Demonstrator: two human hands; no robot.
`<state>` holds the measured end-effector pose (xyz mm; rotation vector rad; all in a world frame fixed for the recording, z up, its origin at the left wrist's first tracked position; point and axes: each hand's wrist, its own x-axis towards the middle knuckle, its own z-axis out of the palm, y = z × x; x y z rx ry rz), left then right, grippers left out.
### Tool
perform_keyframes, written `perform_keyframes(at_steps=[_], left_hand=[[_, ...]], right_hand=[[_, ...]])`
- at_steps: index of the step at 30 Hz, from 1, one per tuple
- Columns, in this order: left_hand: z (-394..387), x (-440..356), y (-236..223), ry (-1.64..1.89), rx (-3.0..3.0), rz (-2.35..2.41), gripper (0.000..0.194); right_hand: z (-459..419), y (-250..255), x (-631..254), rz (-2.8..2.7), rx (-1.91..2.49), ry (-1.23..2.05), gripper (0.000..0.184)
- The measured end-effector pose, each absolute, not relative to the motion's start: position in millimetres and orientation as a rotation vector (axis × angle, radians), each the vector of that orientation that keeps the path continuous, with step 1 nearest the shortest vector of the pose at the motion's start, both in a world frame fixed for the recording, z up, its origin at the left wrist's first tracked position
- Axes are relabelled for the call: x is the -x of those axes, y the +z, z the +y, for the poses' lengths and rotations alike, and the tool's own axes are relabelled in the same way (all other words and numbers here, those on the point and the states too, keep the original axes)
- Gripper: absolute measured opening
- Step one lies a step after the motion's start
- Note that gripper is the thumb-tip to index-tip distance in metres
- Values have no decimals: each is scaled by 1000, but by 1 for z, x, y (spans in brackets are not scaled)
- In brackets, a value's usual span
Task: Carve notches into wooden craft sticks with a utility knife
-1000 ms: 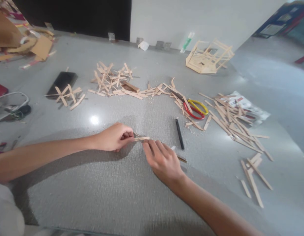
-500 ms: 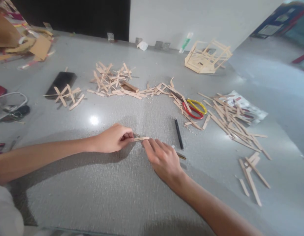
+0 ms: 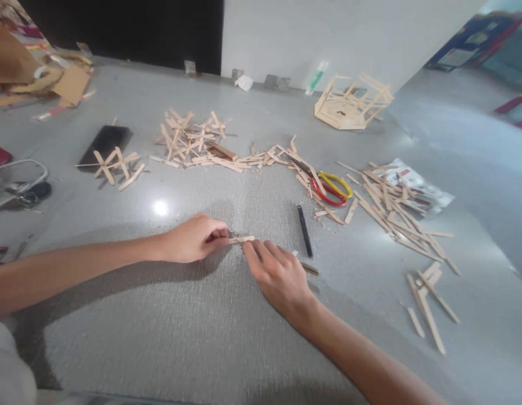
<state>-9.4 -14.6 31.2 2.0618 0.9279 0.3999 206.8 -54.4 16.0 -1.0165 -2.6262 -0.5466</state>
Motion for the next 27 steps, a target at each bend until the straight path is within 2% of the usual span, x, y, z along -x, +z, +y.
perform_keyframes(at_steps=[9, 22, 24, 27], left_hand=[[-16, 8, 29, 389, -2105, 937, 21], [-19, 7, 29, 366, -2133, 1028, 22], [-20, 7, 29, 370, -2148, 1037, 22], [-22, 6, 28, 382, -2159, 1049, 23]], right_hand=[[-48, 17, -207, -2672, 1093, -335, 19], [-43, 14, -203, -2574, 1323, -71, 26], [-43, 15, -203, -2606, 1273, -118, 25], [-45, 18, -203, -2706, 1045, -381, 22]])
